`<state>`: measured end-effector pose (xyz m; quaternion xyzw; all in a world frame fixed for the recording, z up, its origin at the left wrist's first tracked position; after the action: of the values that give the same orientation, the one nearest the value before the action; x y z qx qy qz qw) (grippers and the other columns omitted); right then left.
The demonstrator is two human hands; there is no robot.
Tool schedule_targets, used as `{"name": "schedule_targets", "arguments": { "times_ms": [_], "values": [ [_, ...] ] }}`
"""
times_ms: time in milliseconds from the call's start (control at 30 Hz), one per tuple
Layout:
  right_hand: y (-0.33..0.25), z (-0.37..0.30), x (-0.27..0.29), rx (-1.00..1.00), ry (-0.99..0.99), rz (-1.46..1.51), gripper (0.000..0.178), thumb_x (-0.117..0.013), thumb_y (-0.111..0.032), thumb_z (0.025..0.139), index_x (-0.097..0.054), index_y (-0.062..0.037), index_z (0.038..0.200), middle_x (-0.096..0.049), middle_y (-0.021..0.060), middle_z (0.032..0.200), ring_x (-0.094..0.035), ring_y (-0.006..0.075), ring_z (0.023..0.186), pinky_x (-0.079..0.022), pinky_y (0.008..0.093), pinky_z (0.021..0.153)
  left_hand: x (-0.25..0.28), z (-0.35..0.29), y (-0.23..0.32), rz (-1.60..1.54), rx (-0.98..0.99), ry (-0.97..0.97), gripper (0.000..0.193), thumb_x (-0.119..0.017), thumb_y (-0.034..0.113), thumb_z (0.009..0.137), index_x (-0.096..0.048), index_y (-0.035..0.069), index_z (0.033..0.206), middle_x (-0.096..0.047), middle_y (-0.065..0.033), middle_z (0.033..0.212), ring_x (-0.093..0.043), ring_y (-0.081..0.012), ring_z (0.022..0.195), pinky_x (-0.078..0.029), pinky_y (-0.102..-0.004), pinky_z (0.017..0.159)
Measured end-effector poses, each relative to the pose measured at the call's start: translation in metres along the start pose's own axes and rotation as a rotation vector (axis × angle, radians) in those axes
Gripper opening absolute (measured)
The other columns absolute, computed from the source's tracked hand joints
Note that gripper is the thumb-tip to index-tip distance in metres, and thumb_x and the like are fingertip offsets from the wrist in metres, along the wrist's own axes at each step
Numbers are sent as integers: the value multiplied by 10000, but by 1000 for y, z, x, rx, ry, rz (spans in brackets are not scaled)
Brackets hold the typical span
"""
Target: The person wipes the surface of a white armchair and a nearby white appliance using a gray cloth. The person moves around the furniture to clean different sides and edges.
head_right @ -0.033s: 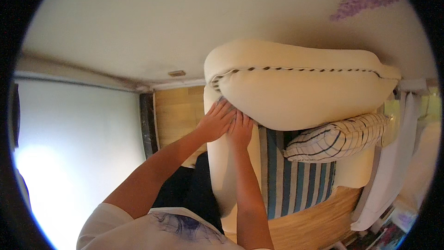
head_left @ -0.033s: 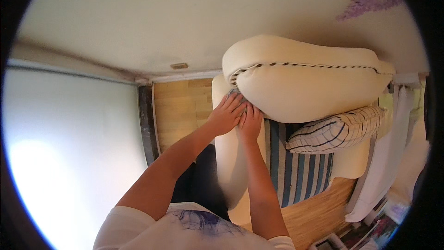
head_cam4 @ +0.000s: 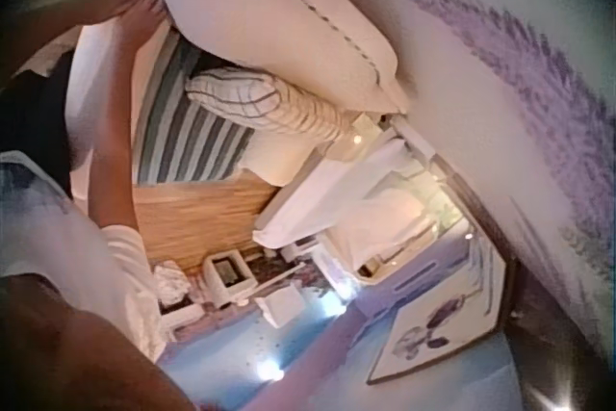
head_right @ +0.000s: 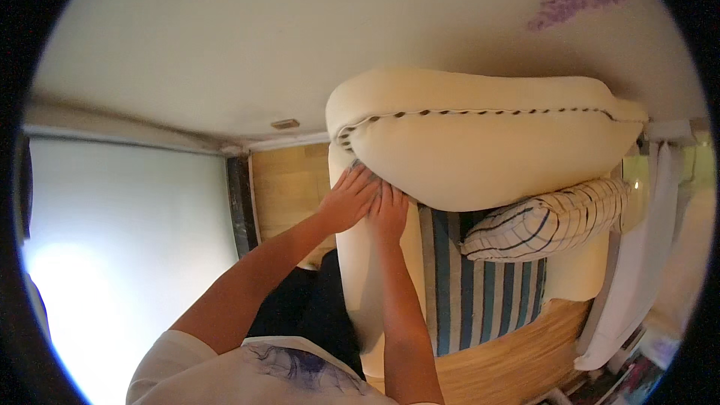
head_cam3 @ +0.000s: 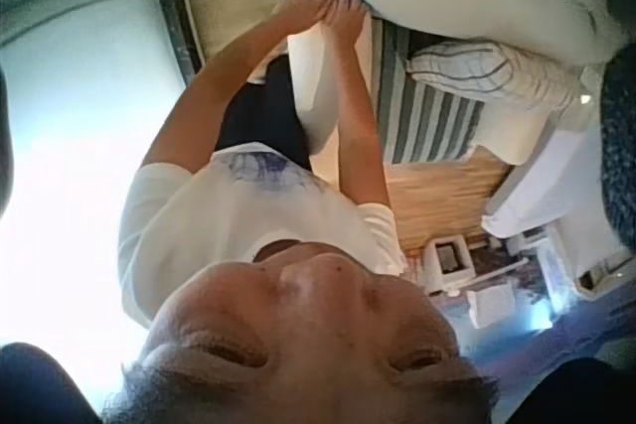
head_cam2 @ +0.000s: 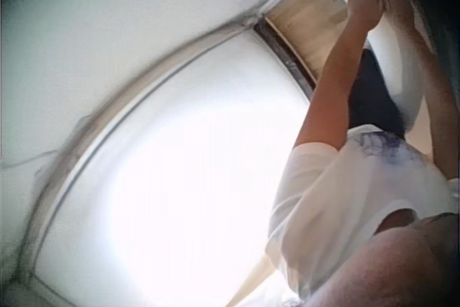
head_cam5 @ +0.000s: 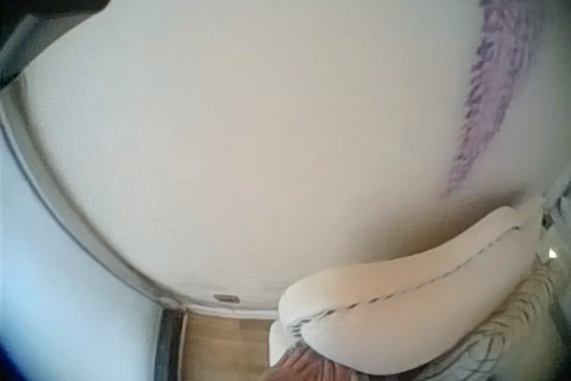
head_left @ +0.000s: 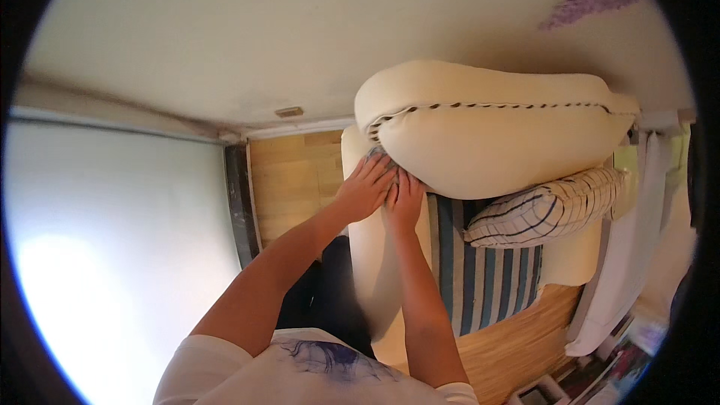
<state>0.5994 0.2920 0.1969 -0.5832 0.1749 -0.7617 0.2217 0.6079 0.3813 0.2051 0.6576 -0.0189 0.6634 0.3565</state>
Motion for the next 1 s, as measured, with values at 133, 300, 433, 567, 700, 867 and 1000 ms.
{"name": "schedule_targets", "arguments": {
  "times_ms": [133,300,433,567,700,867,1000],
  "values": [
    [34,-22,8,-255,225,133,371,-633,-125,826,-538,10,1158,-506,207,1203,-457,354,1117,-379,436,950,11,-4,-16,-303,170,92,453,-597,87,798,-481,22,1231,-393,-176,1328,-354,-353,1254,-308,-460,1044],
    [43,-24,15,-629,307,182,323,-675,-105,780,-576,48,1046,-581,178,988,-532,296,923,-430,376,849,7,-8,-66,-506,590,180,543,-686,85,734,-444,13,1214,-395,-223,1261,-416,-391,1158,-397,-423,939],
    [60,-21,0,-832,75,313,241,-640,-45,763,-568,21,983,-576,128,858,-532,208,766,-444,308,742,-24,9,-79,-662,684,-102,521,-693,188,754,-470,7,1189,-536,-216,1054,-512,-405,1019,-432,-420,883],
    [34,-30,8,-774,184,477,168,-612,-18,761,-533,-11,909,-535,66,785,-493,143,709,-433,271,692,-13,16,-77,-469,350,-238,417,-676,186,766,-532,-2,1108,-583,-216,1029,-561,-373,968,-444,-446,826],
    [-31,-34,38,-905,200,562,197,-592,15,782,-506,-10,958,-552,40,835,-531,137,776,-444,260,732,42,0,-69,-714,282,-309,352,-641,137,818,-516,2,1117,-586,-206,999,-581,-379,909,-464,-415,772],
    [-105,9,101,-656,702,621,337,-589,-5,834,-496,14,1157,-576,159,1097,-567,205,1034,-462,303,861,158,36,-57,-671,6,-89,379,-629,171,847,-484,-3,1151,-563,-233,1081,-541,-347,1049,-436,-411,875],
    [-136,79,151,-514,809,313,426,-569,-20,841,-468,10,1254,-515,218,1174,-550,266,1069,-463,348,872,203,113,-48,-628,-159,175,421,-638,172,841,-476,3,1191,-494,-207,1143,-515,-343,1040,-412,-424,910]
  ]
}}
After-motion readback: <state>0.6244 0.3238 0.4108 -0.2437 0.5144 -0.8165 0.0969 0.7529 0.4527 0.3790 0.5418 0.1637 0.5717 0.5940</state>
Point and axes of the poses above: each hand's wrist, its own z-axis towards the middle knuckle, its own x-axis out of the back of the hand, y = z × x, the point moved 10 cm from there along z, towards the middle knuckle
